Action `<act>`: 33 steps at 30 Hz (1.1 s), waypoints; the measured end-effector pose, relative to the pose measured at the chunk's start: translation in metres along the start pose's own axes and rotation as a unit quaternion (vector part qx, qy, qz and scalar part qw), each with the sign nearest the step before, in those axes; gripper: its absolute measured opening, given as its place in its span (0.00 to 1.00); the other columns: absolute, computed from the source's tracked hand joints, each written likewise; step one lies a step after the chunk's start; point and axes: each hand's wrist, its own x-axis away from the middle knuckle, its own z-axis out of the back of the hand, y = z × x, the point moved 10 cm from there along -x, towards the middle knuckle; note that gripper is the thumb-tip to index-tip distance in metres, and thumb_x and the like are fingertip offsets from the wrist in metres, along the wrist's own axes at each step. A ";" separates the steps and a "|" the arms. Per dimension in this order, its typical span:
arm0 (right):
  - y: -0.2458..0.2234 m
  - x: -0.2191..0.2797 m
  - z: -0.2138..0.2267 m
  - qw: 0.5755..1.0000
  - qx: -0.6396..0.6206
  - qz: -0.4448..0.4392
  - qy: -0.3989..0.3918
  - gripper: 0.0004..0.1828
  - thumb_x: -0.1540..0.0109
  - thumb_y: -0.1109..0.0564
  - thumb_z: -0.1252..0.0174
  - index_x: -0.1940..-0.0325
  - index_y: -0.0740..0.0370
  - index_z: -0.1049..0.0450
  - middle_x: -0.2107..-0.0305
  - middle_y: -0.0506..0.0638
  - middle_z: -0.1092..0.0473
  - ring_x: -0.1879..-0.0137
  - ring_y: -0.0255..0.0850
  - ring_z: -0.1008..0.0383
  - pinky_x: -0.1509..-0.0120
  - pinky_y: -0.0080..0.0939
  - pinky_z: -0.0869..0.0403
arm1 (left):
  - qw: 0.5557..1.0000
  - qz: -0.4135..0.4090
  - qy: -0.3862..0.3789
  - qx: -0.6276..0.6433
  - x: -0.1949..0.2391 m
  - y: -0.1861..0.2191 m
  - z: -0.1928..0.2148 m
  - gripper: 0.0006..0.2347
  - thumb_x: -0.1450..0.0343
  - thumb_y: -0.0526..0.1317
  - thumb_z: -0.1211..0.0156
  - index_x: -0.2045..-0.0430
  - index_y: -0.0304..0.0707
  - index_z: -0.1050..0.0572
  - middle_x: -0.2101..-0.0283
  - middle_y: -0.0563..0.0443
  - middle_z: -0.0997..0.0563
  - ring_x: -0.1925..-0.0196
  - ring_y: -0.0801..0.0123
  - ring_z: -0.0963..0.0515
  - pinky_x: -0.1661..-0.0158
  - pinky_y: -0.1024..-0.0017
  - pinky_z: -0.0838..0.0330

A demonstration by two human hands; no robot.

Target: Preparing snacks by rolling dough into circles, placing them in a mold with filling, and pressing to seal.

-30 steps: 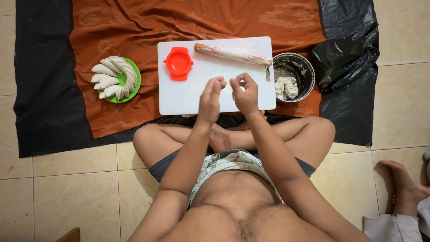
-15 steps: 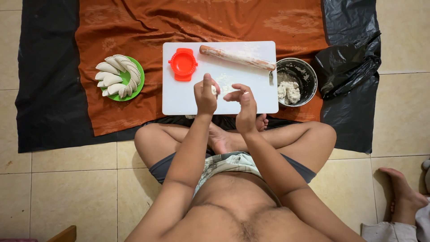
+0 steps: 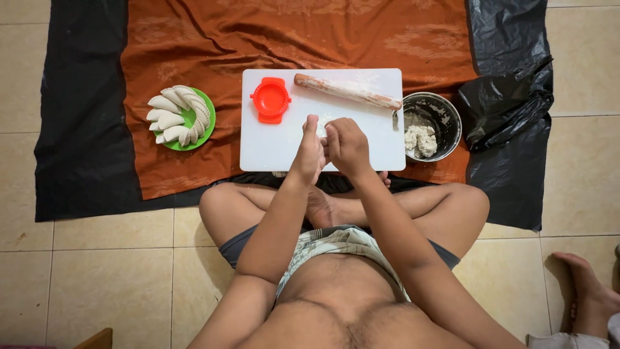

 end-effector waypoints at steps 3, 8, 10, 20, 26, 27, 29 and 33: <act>0.028 0.006 -0.002 0.999 0.011 -0.017 -0.033 0.21 0.30 0.40 0.46 0.70 0.54 0.24 0.82 0.47 0.34 0.73 0.44 0.31 0.63 0.42 0.28 | 0.992 0.049 -0.044 -0.108 0.010 0.004 -0.015 0.40 0.28 0.73 0.74 0.26 0.46 0.57 0.57 0.44 0.24 0.50 0.62 0.20 0.40 0.54 0.31; 0.092 0.032 -0.009 0.974 -0.122 -0.188 -0.013 0.24 0.39 0.40 0.31 0.81 0.54 0.30 0.92 0.45 0.39 0.82 0.37 0.38 0.76 0.36 0.37 | 0.916 0.000 0.057 -0.398 0.015 0.028 0.018 0.35 0.27 0.71 0.71 0.36 0.50 0.32 0.48 0.39 0.18 0.39 0.50 0.23 0.37 0.53 0.35; 0.096 0.037 -0.012 0.944 -0.183 -0.274 -0.018 0.27 0.40 0.44 0.29 0.85 0.54 0.33 0.97 0.43 0.43 0.87 0.30 0.43 0.83 0.30 0.43 | 0.930 -0.061 0.081 -0.353 0.012 0.022 0.017 0.32 0.26 0.68 0.66 0.39 0.47 0.29 0.47 0.41 0.18 0.41 0.56 0.20 0.38 0.57 0.33; 0.026 0.050 -0.027 0.863 -0.470 -0.185 -0.009 0.42 0.27 0.27 0.75 0.21 0.58 0.56 0.39 0.52 0.33 0.35 0.37 0.36 0.29 0.43 0.38 | 0.910 -0.274 0.196 -0.242 -0.003 0.044 0.003 0.11 0.23 0.42 0.54 0.57 0.34 0.29 0.53 0.38 0.33 0.46 0.49 0.31 0.39 0.55 0.41; 0.007 0.042 0.021 0.944 -0.302 -0.117 0.062 0.28 0.25 0.47 0.70 0.40 0.67 0.29 0.61 0.58 0.23 0.57 0.43 0.25 0.46 0.44 0.26 | 0.913 -0.263 0.214 -0.228 -0.002 0.053 0.019 0.19 0.27 0.47 0.47 0.91 0.42 0.29 0.87 0.54 0.32 0.78 0.70 0.29 0.68 0.73 0.33; 0.006 0.039 0.032 0.947 -0.287 -0.102 0.102 0.27 0.26 0.50 0.68 0.49 0.67 0.25 0.65 0.56 0.23 0.62 0.41 0.27 0.50 0.40 0.26 | 0.924 -0.248 0.185 -0.225 -0.007 0.048 0.016 0.22 0.27 0.49 0.48 0.95 0.43 0.32 0.91 0.56 0.33 0.83 0.72 0.32 0.73 0.77 0.36; -0.004 0.031 0.031 0.950 -0.286 -0.056 0.109 0.29 0.26 0.44 0.68 0.42 0.70 0.30 0.53 0.59 0.32 0.49 0.45 0.31 0.42 0.43 0.27 | 0.942 -0.223 0.151 -0.200 -0.015 0.032 0.019 0.24 0.27 0.51 0.47 0.96 0.43 0.33 0.93 0.55 0.36 0.87 0.73 0.34 0.78 0.78 0.40; -0.023 0.020 0.021 0.956 -0.274 0.021 0.107 0.39 0.27 0.33 0.71 0.32 0.70 0.37 0.36 0.62 0.46 0.31 0.49 0.39 0.26 0.46 0.34 | 0.974 -0.179 0.065 -0.119 -0.007 0.027 0.003 0.30 0.23 0.54 0.55 1.00 0.42 0.36 0.98 0.53 0.42 0.96 0.74 0.40 0.88 0.79 0.46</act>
